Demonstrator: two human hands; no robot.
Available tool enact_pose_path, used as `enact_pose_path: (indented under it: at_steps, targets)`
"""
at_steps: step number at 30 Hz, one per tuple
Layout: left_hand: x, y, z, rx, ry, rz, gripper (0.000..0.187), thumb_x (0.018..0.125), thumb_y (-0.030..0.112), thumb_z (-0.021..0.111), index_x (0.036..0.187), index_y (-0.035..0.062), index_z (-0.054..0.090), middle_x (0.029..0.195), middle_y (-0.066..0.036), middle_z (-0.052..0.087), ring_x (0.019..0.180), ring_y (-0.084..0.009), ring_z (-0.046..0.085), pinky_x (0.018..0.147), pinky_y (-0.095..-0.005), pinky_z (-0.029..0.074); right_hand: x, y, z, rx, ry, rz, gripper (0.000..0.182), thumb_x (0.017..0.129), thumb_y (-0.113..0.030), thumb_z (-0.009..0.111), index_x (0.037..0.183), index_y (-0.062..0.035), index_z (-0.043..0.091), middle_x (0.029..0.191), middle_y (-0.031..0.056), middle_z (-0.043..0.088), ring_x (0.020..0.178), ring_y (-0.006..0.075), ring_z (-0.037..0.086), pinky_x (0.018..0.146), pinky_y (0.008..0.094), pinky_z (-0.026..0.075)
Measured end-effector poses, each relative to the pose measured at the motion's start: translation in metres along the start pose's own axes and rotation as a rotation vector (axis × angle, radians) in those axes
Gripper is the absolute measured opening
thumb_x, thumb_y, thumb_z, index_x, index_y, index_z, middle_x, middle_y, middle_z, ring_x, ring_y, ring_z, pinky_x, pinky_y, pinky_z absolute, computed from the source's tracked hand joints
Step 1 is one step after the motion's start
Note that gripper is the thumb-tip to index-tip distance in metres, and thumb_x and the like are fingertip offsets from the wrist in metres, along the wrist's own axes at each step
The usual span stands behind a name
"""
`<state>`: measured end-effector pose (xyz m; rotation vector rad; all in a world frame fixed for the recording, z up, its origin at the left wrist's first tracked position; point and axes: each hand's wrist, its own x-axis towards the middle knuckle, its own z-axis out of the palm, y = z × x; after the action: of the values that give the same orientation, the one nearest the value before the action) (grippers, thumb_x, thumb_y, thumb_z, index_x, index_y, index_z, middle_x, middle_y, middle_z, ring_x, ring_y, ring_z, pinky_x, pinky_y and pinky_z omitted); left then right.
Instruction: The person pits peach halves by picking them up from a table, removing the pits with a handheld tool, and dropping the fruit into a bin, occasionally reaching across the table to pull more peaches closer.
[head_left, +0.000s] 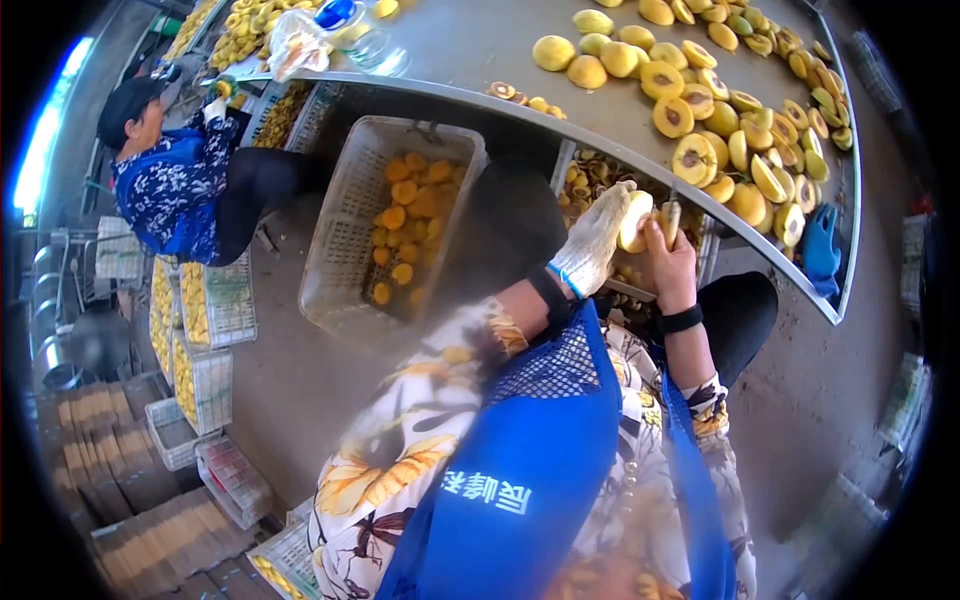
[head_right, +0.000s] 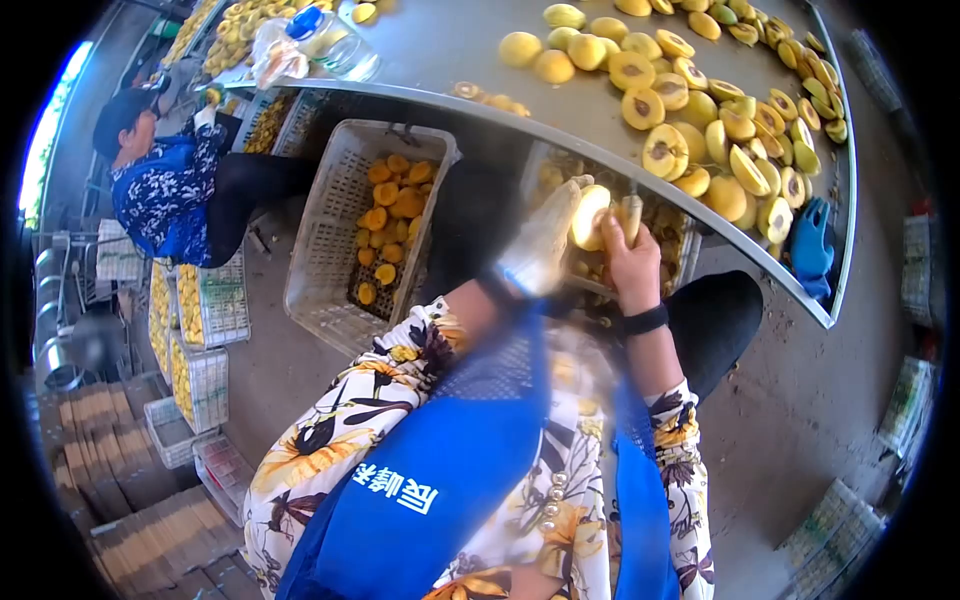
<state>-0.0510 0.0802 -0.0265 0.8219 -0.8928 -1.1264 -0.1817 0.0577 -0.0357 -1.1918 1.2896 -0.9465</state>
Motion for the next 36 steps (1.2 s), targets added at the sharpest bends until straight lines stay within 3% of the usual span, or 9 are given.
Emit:
enact_pose_path:
  at_steps: [2,4,5,17,19,21,24,29,36]
  targets:
    - [0.004,-0.008,-0.01,-0.164,0.087,-0.244,0.037,0.094,0.031,0.05,0.119,0.004,0.053,0.109,-0.007,0.059,0.095,-0.0141,0.058,0.083,-0.0267,0.048,-0.003,-0.004,0.0,-0.668,0.112,-0.242,0.036,0.083,-0.033,0.065,0.1,-0.0016,0.06,0.077,0.0172,0.065,0.066,0.0301,0.064,0.06,0.0357,0.049]
    - [0.012,-0.007,-0.019,-0.533,0.174,-0.571,0.033,0.093,0.029,0.053,0.114,0.0039,0.056,0.102,-0.006,0.061,0.09,-0.014,0.06,0.079,-0.0261,0.049,-0.004,-0.02,0.0,-0.597,0.139,-0.239,0.037,0.081,-0.032,0.066,0.105,-0.0031,0.06,0.082,0.0194,0.064,0.077,0.0339,0.063,0.066,0.0372,0.049]
    - [0.01,-0.01,-0.018,-0.395,0.143,-0.415,0.031,0.092,0.028,0.055,0.112,0.004,0.057,0.101,-0.006,0.061,0.09,-0.0137,0.06,0.078,-0.0257,0.05,-0.006,-0.029,0.001,-0.562,0.152,-0.235,0.038,0.081,-0.031,0.066,0.107,-0.0039,0.059,0.084,0.0205,0.064,0.082,0.0359,0.063,0.07,0.038,0.049]
    - [0.012,0.025,-0.007,-0.009,0.187,-0.557,0.021,0.088,0.024,0.06,0.095,0.0042,0.063,0.087,0.0,0.061,0.077,-0.0054,0.054,0.065,-0.0188,0.045,-0.004,-0.035,0.013,-0.417,-0.064,-0.273,0.016,0.078,-0.017,0.066,0.086,-0.0042,0.066,0.07,0.0137,0.064,0.064,0.0227,0.063,0.062,0.0332,0.048]
    - [0.008,-0.008,-0.022,0.191,0.185,-0.104,0.03,0.09,0.034,0.055,0.09,0.0048,0.063,0.079,-0.002,0.062,0.068,-0.0081,0.057,0.057,-0.0226,0.045,-0.015,-0.043,0.019,-0.37,-0.166,-0.39,0.012,0.079,-0.012,0.066,0.081,-0.0011,0.062,0.065,0.0027,0.061,0.061,0.0076,0.054,0.057,0.0252,0.045]
    - [0.017,-0.004,-0.025,-0.012,0.115,-0.397,0.037,0.09,0.042,0.052,0.092,0.0068,0.061,0.08,-0.003,0.061,0.067,-0.0114,0.059,0.055,-0.0248,0.047,-0.021,-0.045,0.015,-0.628,-0.127,-0.44,0.019,0.082,-0.019,0.065,0.079,-0.0004,0.06,0.061,0.0026,0.057,0.053,0.0096,0.053,0.05,0.0257,0.043]
    - [0.021,0.029,-0.016,0.02,0.214,-0.398,0.044,0.09,0.05,0.048,0.099,0.0077,0.058,0.083,-0.006,0.061,0.069,-0.0154,0.062,0.055,-0.0277,0.052,-0.006,-0.03,0.007,-0.357,0.001,-0.025,0.033,0.085,-0.032,0.063,0.087,0.001,0.056,0.058,0.0039,0.052,0.04,0.0096,0.048,0.04,0.0266,0.039]
    - [0.024,0.022,-0.025,-0.309,0.202,-0.443,0.037,0.095,0.039,0.043,0.109,0.0061,0.053,0.094,-0.008,0.061,0.078,-0.0177,0.063,0.064,-0.0305,0.054,-0.021,-0.034,0.011,-0.521,-0.014,-0.16,0.029,0.081,-0.023,0.062,0.095,0.0007,0.052,0.072,0.0204,0.061,0.066,0.0364,0.061,0.063,0.0413,0.047]
    - [0.016,0.019,-0.008,-0.186,0.141,-0.245,0.034,0.095,0.03,0.046,0.114,0.0023,0.052,0.107,-0.01,0.059,0.092,-0.0194,0.061,0.08,-0.0319,0.052,-0.033,-0.045,0.015,-0.553,-0.153,-0.13,0.028,0.085,-0.022,0.057,0.089,0.0018,0.042,0.073,0.0276,0.057,0.073,0.0452,0.057,0.06,0.0477,0.044]
